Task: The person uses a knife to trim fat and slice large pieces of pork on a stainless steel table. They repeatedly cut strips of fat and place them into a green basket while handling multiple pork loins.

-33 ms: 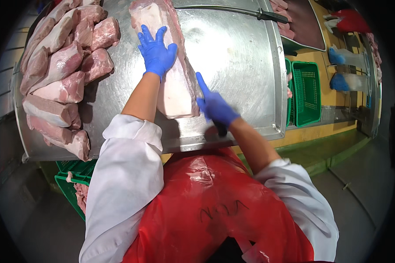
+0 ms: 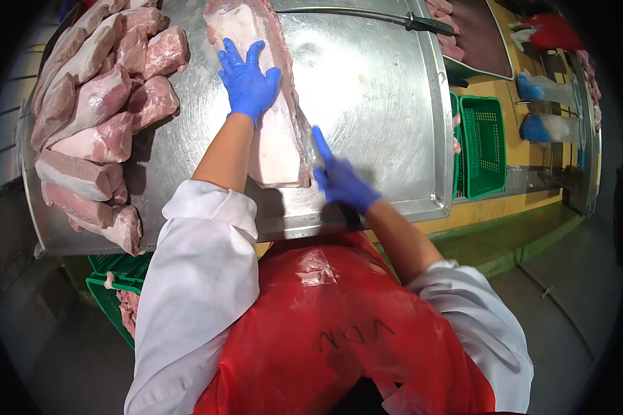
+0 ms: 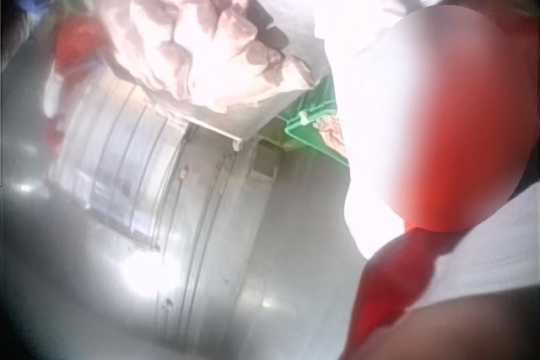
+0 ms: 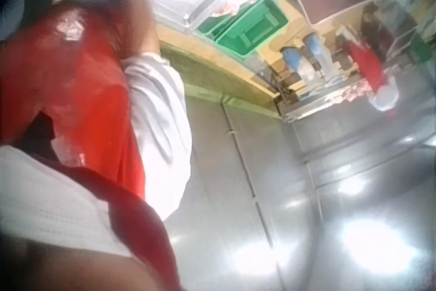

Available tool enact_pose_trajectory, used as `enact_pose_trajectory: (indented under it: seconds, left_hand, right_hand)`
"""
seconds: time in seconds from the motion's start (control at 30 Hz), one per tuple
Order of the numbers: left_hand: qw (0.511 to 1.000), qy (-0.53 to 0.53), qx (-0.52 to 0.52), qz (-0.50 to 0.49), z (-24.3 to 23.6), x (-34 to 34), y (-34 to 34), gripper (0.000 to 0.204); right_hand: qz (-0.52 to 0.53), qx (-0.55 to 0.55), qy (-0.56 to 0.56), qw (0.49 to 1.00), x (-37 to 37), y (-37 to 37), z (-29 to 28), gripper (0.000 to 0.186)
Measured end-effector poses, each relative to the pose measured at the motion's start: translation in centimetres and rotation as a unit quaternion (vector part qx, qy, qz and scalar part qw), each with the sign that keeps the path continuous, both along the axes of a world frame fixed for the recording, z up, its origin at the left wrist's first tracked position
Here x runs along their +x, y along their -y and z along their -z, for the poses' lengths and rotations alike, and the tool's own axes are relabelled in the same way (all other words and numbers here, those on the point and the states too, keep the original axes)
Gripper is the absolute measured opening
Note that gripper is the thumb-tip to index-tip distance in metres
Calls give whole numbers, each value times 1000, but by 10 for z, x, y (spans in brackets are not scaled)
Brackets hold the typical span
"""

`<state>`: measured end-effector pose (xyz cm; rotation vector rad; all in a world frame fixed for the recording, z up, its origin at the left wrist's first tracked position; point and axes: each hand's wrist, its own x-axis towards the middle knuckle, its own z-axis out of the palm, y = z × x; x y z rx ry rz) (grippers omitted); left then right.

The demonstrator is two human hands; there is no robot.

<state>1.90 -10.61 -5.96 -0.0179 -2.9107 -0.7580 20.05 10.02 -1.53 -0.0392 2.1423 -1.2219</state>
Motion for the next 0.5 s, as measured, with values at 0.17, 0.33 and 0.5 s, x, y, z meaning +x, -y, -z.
enact_pose_trajectory:
  seconds: [0.17,0.33,0.5]
  left_hand:
    - [998,37,53,5,4,-21,12,72]
    - [936,294,26,-191,-67,-49,-19,92]
    - [956,226,-138,-127,-51,-51,-6,108]
  right_hand:
    - [-5,-71,78,994,122,-13,-47,86]
    - [-59,25,118,991,147,-93,-115,88]
    - [237,-15,76,968,159,-152,-133,86]
